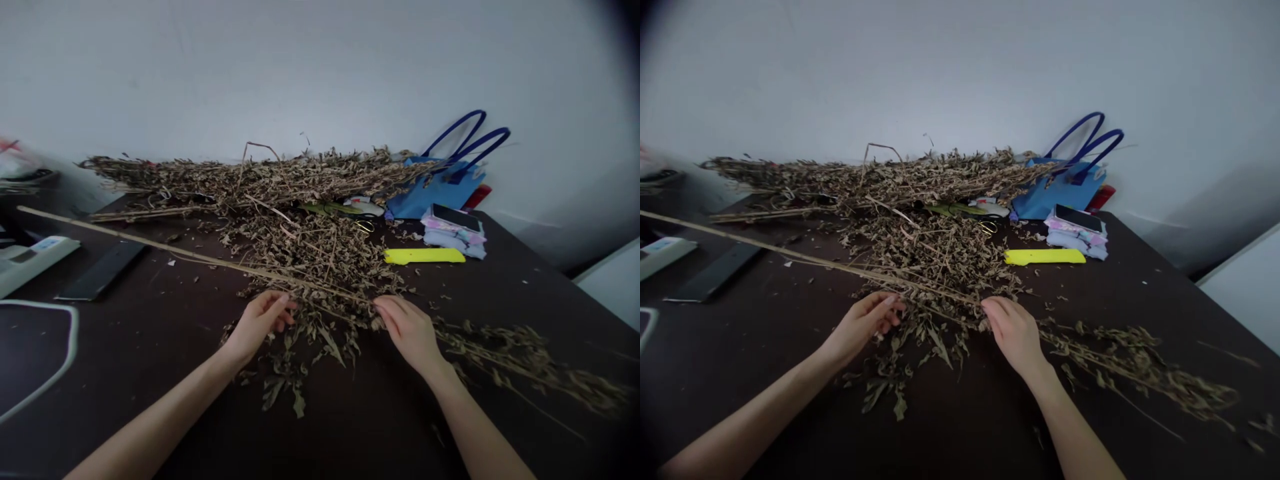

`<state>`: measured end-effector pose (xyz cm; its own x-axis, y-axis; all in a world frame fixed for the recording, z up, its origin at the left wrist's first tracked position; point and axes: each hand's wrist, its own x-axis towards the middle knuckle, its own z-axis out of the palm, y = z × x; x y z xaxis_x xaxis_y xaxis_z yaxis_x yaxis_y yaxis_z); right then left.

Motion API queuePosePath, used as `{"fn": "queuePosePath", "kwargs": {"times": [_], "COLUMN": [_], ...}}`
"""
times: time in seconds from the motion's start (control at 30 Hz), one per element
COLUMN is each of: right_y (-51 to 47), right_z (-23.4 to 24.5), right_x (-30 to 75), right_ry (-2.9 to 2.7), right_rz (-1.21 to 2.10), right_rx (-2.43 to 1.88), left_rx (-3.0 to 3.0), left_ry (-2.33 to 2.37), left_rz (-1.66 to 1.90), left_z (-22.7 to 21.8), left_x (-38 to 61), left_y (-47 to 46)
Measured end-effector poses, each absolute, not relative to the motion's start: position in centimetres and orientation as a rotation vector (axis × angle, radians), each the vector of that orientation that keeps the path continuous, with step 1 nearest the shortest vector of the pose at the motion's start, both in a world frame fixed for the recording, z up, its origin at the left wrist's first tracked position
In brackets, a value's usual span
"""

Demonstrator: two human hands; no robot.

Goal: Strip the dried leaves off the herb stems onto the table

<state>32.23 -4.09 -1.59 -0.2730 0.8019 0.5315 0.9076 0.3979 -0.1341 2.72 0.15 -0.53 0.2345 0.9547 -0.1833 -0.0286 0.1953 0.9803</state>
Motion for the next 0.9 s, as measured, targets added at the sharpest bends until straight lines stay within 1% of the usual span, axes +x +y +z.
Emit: {"fn": "queuePosePath", "kwargs": {"times": [0.13, 0.33, 0.5, 0.67, 0.9], "right_y": [-4.1, -4.2, -4.2, -4.1, -4.2], "right_z": [-1.4, -1.1, -0.9, -1.0, -0.8], "right_x": [32.1, 32.1, 31.8, 31.3, 31.0], "right_ry": [-2.11, -2.066, -2.024, -2.017, -1.942], "right_rz": [-0.268, -0.269, -0.234, -0.183, -0.268], "right_rx": [-1.453, -1.457, -1.457, -1.427, -1.396], "left_rx": [0.871, 0.818, 0.814, 0.859, 1.044], "left_ry": [0.996, 0.969, 0.953, 0.929, 1.043], "left_rz": [1.024, 1.114, 1.144, 1.159, 1.063], "left_z": [0.2, -0.4, -1.2, -0.9, -0.6], "left_x": [3.9, 5.3, 5.4, 5.1, 4.1], "left_y": [0.9, 2.2, 2.5, 2.1, 1.9]}}
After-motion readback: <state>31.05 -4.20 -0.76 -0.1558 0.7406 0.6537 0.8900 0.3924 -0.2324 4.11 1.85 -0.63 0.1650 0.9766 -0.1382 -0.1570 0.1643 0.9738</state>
